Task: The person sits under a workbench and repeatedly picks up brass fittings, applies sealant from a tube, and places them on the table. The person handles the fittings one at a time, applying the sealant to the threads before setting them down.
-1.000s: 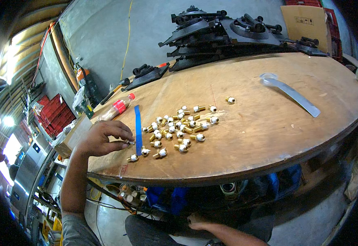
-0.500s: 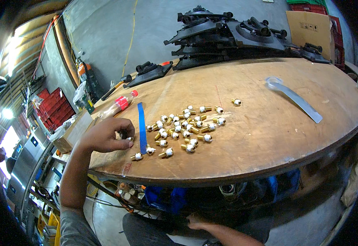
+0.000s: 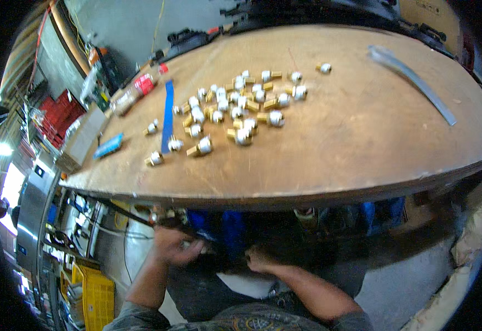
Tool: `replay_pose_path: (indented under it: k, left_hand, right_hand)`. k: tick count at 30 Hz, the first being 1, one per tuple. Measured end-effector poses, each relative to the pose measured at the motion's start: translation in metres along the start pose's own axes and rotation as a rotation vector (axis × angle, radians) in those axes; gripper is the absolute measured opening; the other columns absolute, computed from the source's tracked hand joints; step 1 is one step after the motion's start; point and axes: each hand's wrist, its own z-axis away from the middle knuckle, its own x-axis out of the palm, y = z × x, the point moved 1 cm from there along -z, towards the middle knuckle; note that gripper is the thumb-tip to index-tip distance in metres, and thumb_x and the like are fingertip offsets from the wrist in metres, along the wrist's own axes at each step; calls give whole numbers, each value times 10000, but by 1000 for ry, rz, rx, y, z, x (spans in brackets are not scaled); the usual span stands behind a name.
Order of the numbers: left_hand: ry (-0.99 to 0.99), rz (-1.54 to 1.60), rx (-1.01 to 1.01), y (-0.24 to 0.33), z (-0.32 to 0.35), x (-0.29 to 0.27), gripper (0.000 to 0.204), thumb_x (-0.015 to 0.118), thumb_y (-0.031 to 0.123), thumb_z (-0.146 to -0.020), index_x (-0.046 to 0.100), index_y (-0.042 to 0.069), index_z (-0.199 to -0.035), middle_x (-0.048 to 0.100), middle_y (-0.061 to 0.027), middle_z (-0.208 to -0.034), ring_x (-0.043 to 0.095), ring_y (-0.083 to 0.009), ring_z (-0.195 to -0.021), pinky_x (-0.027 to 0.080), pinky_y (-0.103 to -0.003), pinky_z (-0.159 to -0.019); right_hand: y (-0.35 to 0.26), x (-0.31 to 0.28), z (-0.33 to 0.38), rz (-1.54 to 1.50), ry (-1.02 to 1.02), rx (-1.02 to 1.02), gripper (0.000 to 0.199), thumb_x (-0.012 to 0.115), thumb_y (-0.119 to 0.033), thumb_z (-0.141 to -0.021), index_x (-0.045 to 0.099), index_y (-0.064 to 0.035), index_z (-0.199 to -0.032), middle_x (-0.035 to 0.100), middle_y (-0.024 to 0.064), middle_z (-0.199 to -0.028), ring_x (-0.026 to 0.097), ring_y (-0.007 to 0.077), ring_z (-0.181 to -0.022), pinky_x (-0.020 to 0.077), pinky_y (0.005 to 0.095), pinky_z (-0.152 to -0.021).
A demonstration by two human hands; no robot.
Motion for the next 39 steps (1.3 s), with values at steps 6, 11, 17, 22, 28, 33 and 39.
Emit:
replay_pose_path:
  k: [6,11,17,22,28,33,39]
  left_hand:
    - [-37,193,-332,-160,13,249,278,580,325,-899,622,106,-1065,663,-145,-985,626,-335,-975,495,-464,-838]
    - [-195,131,-706,-166,22,323,270,583,322,-897,624,105,-1054,663,-145,-981,628,-333,-961,495,-461,-827]
    - [-204,123,-818,-166,23,344,262,586,317,-896,627,103,-1040,663,-145,-976,630,-332,-944,496,-458,-814]
    - [-179,113,-895,-181,16,344,255,589,314,-894,629,101,-1029,663,-145,-972,631,-330,-930,496,-455,-803]
    - [-142,124,-892,-182,-13,350,246,593,309,-893,632,99,-1016,664,-145,-967,633,-328,-913,497,-452,-790]
    - [-29,125,-936,-186,13,346,240,596,306,-892,635,98,-1004,664,-145,-963,635,-327,-899,498,-449,-779]
    - [258,160,-881,-183,30,332,232,599,302,-890,638,96,-991,664,-145,-958,636,-325,-882,498,-446,-766]
  right_hand:
    - [-23,-19,15,160,-106,137,383,564,-253,-795,646,-51,-1110,638,213,-1088,614,377,-993,482,483,-845]
    - [10,11,0,150,61,18,330,583,-255,-772,669,-59,-1023,655,208,-1022,629,381,-949,490,481,-821]
    - [2,-3,6,101,-33,10,302,628,-245,-756,673,-43,-975,656,220,-984,631,391,-933,495,480,-807]
    - [0,10,-11,195,-76,-6,355,652,-254,-741,659,24,-961,645,259,-981,626,399,-932,500,483,-809]
    - [2,-2,-5,107,-85,36,434,668,-194,-677,634,62,-1026,626,302,-1012,610,430,-939,503,473,-819]
    - [11,15,-20,271,-11,-86,326,647,-265,-753,678,-15,-959,654,236,-936,625,390,-893,495,488,-783]
    - [21,19,-25,-13,9,-70,319,605,-202,-761,673,-20,-1014,651,247,-987,619,410,-921,494,483,-811]
